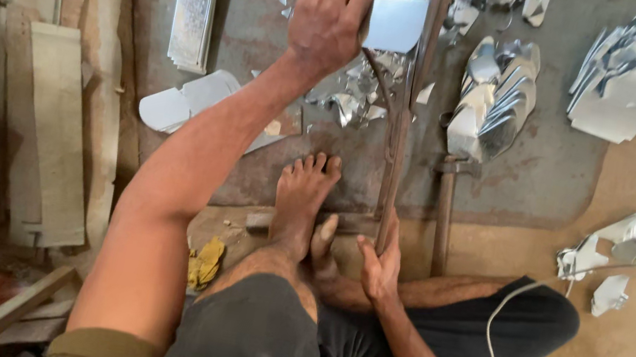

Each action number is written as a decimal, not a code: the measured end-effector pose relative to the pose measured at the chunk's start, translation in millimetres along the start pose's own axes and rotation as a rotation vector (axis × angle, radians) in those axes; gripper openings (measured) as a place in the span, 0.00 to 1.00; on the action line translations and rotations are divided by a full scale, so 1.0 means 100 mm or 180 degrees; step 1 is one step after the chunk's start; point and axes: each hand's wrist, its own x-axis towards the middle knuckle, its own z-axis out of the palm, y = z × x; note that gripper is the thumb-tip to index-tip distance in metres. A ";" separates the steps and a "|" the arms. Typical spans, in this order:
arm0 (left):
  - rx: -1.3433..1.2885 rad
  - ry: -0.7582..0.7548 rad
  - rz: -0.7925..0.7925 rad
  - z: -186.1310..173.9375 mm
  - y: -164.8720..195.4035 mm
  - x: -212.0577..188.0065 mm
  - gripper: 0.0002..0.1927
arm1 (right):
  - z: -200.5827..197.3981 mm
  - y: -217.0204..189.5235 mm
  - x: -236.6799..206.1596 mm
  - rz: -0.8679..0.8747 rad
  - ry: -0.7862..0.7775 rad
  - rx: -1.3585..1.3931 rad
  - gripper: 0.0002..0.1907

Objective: The person sits on the floor and cuts small pieces of thin sheet metal with hand shears, trimming them one at a time and placing the cut pieces onto piles of finished pieces around the work mat.

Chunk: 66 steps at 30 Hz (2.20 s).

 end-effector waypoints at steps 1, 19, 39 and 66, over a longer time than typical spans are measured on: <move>-0.0008 0.0011 -0.0024 -0.02 0.01 0.00 0.05 | -0.01 0.00 -0.03 0.0033 -0.0050 -0.0032 0.40; -0.0097 -0.0007 0.0715 -0.11 -0.16 0.21 0.06 | -0.03 0.01 -0.12 0.0174 -0.0028 -0.0223 0.41; -0.0167 -0.0048 0.1579 -0.03 -0.43 0.39 0.06 | -0.01 0.06 0.00 -0.0544 0.0096 -0.0275 0.43; 0.0301 -0.0221 0.2239 -0.19 -0.42 0.81 0.08 | 0.06 0.07 0.30 0.0142 0.0651 -0.1944 0.47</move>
